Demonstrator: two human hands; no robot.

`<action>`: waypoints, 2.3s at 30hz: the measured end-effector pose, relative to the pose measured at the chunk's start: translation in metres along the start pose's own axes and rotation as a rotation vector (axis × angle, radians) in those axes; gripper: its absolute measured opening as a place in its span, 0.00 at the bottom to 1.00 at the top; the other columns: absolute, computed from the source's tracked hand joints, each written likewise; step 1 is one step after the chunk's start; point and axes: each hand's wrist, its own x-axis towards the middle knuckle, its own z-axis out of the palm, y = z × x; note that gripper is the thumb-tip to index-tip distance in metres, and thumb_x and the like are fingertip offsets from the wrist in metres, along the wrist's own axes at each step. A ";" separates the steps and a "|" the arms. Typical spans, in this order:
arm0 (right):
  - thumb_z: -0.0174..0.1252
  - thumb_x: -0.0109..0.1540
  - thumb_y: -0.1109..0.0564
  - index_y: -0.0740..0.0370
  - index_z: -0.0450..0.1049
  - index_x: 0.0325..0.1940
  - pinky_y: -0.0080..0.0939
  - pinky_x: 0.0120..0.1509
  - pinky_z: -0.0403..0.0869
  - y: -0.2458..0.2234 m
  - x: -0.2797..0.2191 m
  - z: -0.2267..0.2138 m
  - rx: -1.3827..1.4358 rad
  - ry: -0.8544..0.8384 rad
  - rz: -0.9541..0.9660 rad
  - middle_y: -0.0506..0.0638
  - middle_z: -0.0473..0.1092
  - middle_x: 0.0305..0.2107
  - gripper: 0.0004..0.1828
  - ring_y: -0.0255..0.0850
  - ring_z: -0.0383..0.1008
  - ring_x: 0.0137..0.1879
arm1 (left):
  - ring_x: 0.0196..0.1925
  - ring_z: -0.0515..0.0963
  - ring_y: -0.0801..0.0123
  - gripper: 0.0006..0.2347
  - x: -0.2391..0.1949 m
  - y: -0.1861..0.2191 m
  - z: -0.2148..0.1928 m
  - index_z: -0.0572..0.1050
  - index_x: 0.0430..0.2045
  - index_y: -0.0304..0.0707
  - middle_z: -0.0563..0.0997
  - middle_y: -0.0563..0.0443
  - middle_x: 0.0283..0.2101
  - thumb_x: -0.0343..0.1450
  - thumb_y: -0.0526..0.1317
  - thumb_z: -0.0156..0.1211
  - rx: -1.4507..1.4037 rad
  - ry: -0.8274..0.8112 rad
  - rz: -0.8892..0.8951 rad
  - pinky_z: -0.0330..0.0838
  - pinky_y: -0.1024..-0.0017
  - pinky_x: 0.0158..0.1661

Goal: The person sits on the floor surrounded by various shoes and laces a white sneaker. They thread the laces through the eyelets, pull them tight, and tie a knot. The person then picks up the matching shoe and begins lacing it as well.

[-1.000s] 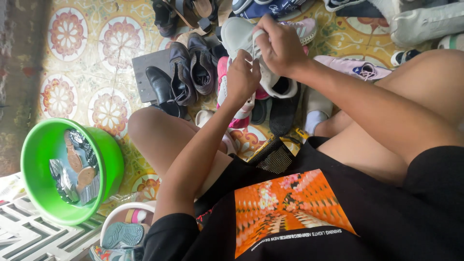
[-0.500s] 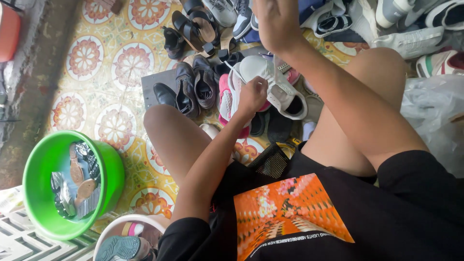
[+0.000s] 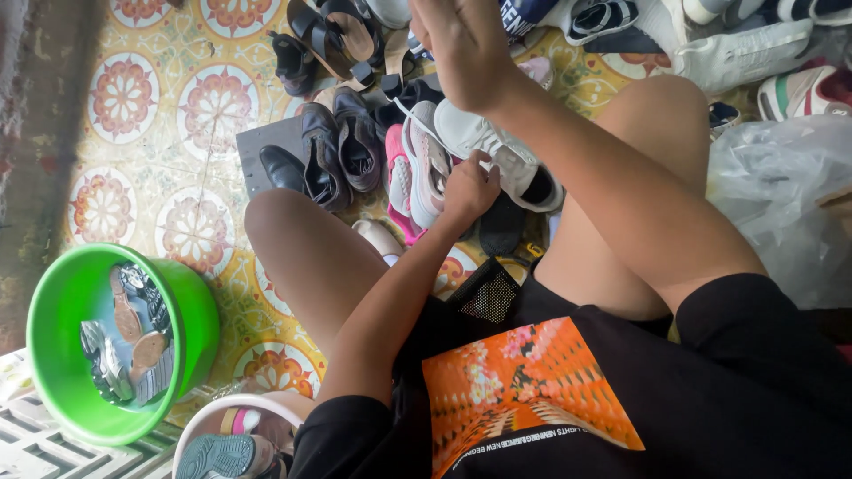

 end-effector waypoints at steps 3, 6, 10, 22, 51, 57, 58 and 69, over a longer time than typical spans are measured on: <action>0.38 0.77 0.48 0.61 0.60 0.30 0.36 0.31 0.55 -0.007 0.002 0.001 -0.002 -0.028 -0.015 0.45 0.54 0.19 0.24 0.34 0.49 0.25 | 0.33 0.81 0.52 0.12 0.007 0.012 -0.003 0.74 0.45 0.37 0.80 0.45 0.33 0.69 0.40 0.59 0.036 0.124 0.094 0.75 0.58 0.35; 0.37 0.78 0.47 0.62 0.61 0.27 0.36 0.28 0.50 -0.022 0.000 -0.001 -0.029 -0.070 -0.011 0.45 0.53 0.17 0.28 0.33 0.46 0.22 | 0.42 0.79 0.46 0.14 0.019 0.005 0.007 0.74 0.45 0.35 0.78 0.39 0.42 0.67 0.38 0.59 0.097 0.192 0.222 0.74 0.55 0.41; 0.35 0.78 0.52 0.65 0.60 0.32 0.38 0.31 0.50 -0.038 0.000 -0.009 0.030 -0.161 -0.075 0.46 0.54 0.20 0.23 0.35 0.46 0.25 | 0.30 0.77 0.35 0.09 0.029 0.001 0.012 0.77 0.32 0.28 0.81 0.30 0.32 0.64 0.36 0.57 0.130 0.236 0.301 0.70 0.48 0.30; 0.63 0.60 0.41 0.59 0.77 0.26 0.39 0.26 0.65 -0.075 -0.031 -0.069 -0.207 -0.960 0.317 0.44 0.69 0.18 0.20 0.38 0.64 0.20 | 0.22 0.77 0.75 0.18 0.022 0.049 -0.038 0.82 0.31 0.28 0.81 0.55 0.22 0.55 0.44 0.71 -0.206 0.076 0.367 0.77 0.80 0.29; 0.51 0.71 0.51 0.55 0.68 0.36 0.57 0.32 0.70 0.070 -0.086 -0.034 -0.717 -0.254 0.205 0.53 0.64 0.19 0.11 0.64 0.75 0.36 | 0.37 0.75 0.57 0.01 0.011 0.056 -0.118 0.69 0.36 0.45 0.73 0.52 0.34 0.77 0.36 0.52 -0.194 0.540 0.489 0.71 0.66 0.44; 0.49 0.73 0.62 0.63 0.60 0.31 0.40 0.28 0.55 0.058 -0.078 -0.033 -0.405 -0.161 0.210 0.46 0.58 0.18 0.15 0.35 0.51 0.23 | 0.41 0.74 0.59 0.10 -0.016 0.052 -0.106 0.71 0.39 0.33 0.74 0.45 0.40 0.70 0.38 0.62 -0.087 0.377 0.403 0.71 0.64 0.42; 0.48 0.75 0.60 0.63 0.60 0.31 0.38 0.30 0.55 0.059 -0.075 -0.034 -0.380 -0.144 0.231 0.44 0.57 0.20 0.17 0.33 0.49 0.26 | 0.42 0.75 0.56 0.19 -0.021 0.050 -0.099 0.68 0.44 0.33 0.73 0.43 0.42 0.68 0.47 0.65 -0.074 0.332 0.324 0.72 0.62 0.43; 0.55 0.74 0.54 0.64 0.75 0.36 0.28 0.27 0.53 -0.015 -0.053 -0.040 -0.121 -0.322 0.425 0.40 0.60 0.17 0.15 0.26 0.54 0.22 | 0.31 0.80 0.51 0.14 -0.017 0.007 -0.067 0.68 0.45 0.38 0.81 0.41 0.34 0.66 0.31 0.60 -0.214 0.227 0.117 0.72 0.57 0.34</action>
